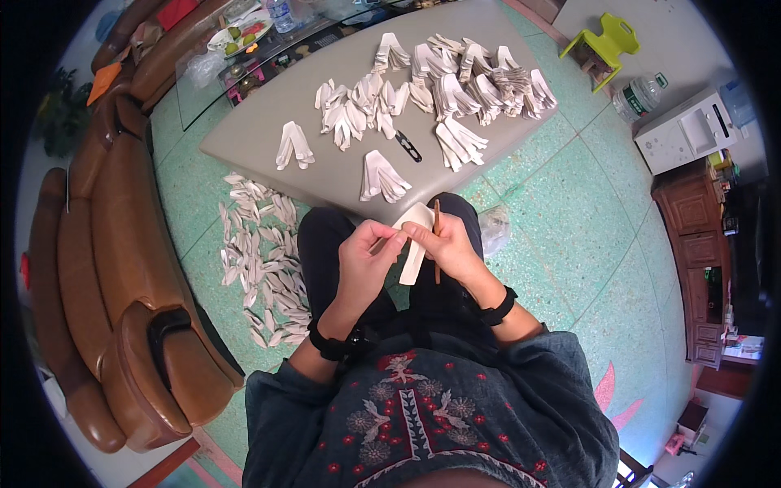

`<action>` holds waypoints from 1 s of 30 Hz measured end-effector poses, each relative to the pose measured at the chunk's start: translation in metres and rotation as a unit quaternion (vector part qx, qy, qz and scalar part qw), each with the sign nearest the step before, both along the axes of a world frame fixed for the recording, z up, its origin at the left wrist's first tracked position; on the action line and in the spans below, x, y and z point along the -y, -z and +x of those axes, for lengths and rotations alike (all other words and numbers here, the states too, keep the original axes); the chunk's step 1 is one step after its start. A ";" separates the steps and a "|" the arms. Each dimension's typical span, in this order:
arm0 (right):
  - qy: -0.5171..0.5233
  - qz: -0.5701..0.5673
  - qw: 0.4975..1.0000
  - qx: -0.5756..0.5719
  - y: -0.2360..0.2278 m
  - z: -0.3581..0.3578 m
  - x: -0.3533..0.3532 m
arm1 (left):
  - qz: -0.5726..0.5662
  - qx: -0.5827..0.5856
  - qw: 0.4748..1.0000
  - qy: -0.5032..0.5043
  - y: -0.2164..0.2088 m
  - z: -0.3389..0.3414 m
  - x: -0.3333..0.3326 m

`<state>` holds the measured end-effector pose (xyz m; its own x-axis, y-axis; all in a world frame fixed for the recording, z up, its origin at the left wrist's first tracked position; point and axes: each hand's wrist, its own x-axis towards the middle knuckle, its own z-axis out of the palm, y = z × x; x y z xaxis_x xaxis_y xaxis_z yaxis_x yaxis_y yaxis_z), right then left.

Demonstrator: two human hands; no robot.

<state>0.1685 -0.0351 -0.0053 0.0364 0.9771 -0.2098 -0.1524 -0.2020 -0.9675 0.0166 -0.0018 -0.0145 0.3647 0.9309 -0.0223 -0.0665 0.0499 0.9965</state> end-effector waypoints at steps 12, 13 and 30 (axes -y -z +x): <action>0.021 -0.037 0.995 -0.093 0.022 0.004 -0.001 | -0.012 -0.009 1.000 -0.007 0.010 -0.002 -0.002; 0.017 -0.040 0.997 -0.068 0.023 0.003 -0.001 | -0.001 -0.028 1.000 -0.005 0.011 -0.003 -0.003; -0.010 -0.003 0.996 0.090 0.018 -0.007 0.002 | 0.198 -0.179 0.963 -0.032 0.010 0.001 0.005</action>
<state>0.1615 -0.0376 -0.0237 0.0546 0.9766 -0.2078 0.0279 -0.2095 -0.9774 0.0177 -0.0069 -0.0247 0.3410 0.9125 0.2260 0.2944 -0.3319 0.8962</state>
